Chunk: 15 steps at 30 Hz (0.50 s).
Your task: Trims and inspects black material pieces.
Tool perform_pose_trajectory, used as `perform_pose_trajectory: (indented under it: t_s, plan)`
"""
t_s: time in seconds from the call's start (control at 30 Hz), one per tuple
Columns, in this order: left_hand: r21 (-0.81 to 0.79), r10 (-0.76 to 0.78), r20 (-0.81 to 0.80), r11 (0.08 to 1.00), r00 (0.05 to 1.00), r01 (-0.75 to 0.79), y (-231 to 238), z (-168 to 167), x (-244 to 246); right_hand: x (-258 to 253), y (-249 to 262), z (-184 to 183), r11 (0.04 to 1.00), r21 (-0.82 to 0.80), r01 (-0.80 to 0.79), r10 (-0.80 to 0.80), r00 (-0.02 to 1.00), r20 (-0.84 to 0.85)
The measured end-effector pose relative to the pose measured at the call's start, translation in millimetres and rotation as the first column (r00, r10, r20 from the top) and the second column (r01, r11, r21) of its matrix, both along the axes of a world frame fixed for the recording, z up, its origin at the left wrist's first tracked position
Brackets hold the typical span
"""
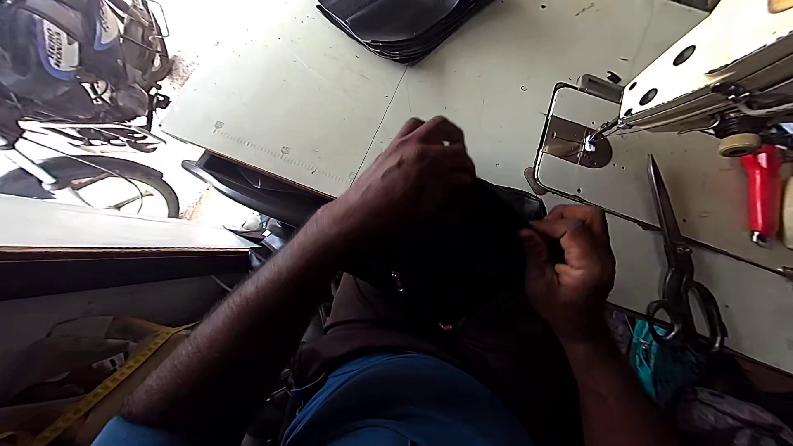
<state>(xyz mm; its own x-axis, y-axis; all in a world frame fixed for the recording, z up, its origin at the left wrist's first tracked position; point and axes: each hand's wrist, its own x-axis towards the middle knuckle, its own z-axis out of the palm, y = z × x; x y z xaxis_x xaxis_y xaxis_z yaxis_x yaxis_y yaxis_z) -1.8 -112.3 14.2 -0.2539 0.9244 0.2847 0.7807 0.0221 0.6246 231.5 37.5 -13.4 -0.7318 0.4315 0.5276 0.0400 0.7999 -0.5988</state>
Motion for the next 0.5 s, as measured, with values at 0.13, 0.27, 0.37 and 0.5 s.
perform_pose_trajectory:
  t_s: [0.13,0.27,0.37,0.5]
  plan:
    - [0.002,-0.071,0.425,0.997,0.903,0.077,23,-4,-7,-3,15,11,0.968,-0.25,-0.028,0.041,0.998,0.046]
    - [-0.04,-0.003,0.448,0.999,0.894,0.023,29,-8,-4,-2,17,14,0.915,-0.402,-0.022,0.038,0.999,0.032]
    - [-0.008,-0.006,0.426,1.0,0.905,0.01,29,-12,-3,0,18,15,0.887,-0.46,-0.043,0.048,0.999,0.001]
    - [0.014,-0.03,0.412,1.0,0.911,0.027,27,-13,-3,2,18,14,0.882,-0.464,-0.084,0.067,0.996,-0.054]
